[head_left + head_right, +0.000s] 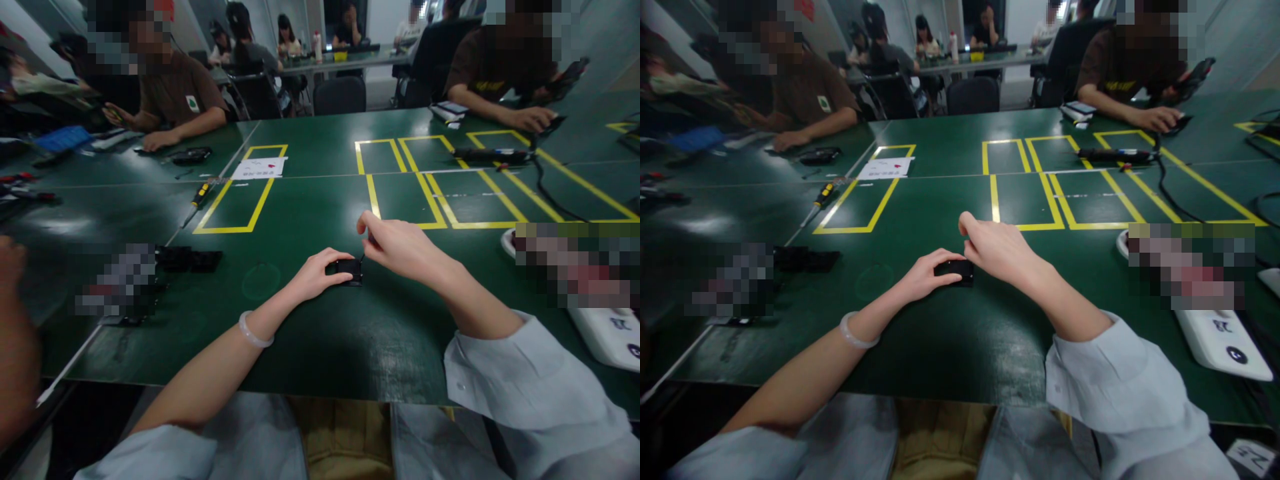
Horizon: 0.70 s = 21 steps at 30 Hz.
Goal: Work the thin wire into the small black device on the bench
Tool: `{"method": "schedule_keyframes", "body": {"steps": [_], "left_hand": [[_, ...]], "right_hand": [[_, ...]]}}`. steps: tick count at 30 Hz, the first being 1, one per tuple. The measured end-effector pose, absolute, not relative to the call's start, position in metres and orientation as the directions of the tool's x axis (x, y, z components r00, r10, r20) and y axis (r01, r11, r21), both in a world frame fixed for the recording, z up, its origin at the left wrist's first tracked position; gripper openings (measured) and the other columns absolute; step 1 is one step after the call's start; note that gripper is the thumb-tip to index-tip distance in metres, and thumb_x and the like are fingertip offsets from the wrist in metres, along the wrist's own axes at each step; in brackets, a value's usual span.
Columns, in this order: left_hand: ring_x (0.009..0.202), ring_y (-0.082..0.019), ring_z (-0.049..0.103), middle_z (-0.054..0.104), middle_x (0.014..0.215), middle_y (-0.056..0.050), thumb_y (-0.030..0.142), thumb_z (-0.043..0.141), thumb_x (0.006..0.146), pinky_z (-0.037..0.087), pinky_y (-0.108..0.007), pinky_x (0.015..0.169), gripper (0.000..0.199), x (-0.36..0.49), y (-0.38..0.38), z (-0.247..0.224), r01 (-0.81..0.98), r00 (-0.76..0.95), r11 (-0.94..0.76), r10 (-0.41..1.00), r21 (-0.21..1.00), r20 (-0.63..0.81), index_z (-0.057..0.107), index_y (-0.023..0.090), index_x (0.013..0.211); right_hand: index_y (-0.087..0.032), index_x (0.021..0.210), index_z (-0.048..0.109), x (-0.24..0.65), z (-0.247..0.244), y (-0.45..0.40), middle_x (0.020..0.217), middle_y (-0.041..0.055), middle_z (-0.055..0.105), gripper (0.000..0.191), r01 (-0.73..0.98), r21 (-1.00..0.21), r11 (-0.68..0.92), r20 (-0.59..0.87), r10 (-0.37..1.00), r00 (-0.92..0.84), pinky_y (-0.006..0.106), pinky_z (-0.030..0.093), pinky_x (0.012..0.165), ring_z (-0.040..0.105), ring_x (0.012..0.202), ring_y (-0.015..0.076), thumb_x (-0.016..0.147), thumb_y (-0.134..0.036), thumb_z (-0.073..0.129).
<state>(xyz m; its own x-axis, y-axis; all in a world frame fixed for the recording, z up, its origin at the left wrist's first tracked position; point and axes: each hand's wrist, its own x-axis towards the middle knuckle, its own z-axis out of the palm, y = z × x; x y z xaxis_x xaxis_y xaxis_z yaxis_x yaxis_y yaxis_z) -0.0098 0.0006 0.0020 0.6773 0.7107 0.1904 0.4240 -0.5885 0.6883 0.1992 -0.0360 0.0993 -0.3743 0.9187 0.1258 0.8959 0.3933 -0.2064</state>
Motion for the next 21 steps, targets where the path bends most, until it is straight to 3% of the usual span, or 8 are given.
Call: {"method": "schedule_keyframes", "body": {"steps": [10, 16, 21], "left_hand": [[0.098, -0.021, 0.059, 0.060, 0.104, -0.004, 0.042, 0.063, 0.086, 0.044, -0.032, 0.088, 0.038, -0.0098, 0.0005, 0.0024, 0.426, 0.679, -0.581, 0.712, 0.694, 0.179, 0.061, 0.022, 0.118], [0.099, -0.021, 0.059, 0.061, 0.106, -0.005, 0.042, 0.063, 0.086, 0.044, -0.033, 0.090, 0.038, -0.0087, -0.0011, 0.0044, 0.435, 0.676, -0.573, 0.717, 0.695, 0.168, 0.061, 0.022, 0.118], [0.099, -0.021, 0.059, 0.061, 0.106, -0.005, 0.043, 0.062, 0.086, 0.044, -0.033, 0.089, 0.038, -0.0091, -0.0008, 0.0057, 0.435, 0.682, -0.575, 0.713, 0.692, 0.163, 0.062, 0.022, 0.118]], "right_hand": [[-0.021, 0.093, 0.051, 0.1982, 0.1014, -0.0373, 0.082, 0.0032, 0.066, 0.013, 0.896, -0.188, 0.402, 0.150, 0.913, -0.378, 0.026, 0.023, 0.053, 0.055, 0.065, 0.0152, 0.087, -0.026, 0.041], [-0.021, 0.096, 0.051, 0.1988, 0.0992, -0.0354, 0.078, 0.0038, 0.065, 0.021, 0.910, -0.133, 0.392, 0.144, 0.916, -0.374, 0.025, 0.022, 0.052, 0.057, 0.066, 0.0167, 0.093, -0.037, 0.039], [-0.021, 0.100, 0.051, 0.1988, 0.0991, -0.0349, 0.077, 0.0038, 0.065, 0.021, 0.922, -0.122, 0.367, 0.133, 0.927, -0.351, 0.025, 0.022, 0.052, 0.058, 0.064, 0.0172, 0.094, -0.035, 0.037]]}}
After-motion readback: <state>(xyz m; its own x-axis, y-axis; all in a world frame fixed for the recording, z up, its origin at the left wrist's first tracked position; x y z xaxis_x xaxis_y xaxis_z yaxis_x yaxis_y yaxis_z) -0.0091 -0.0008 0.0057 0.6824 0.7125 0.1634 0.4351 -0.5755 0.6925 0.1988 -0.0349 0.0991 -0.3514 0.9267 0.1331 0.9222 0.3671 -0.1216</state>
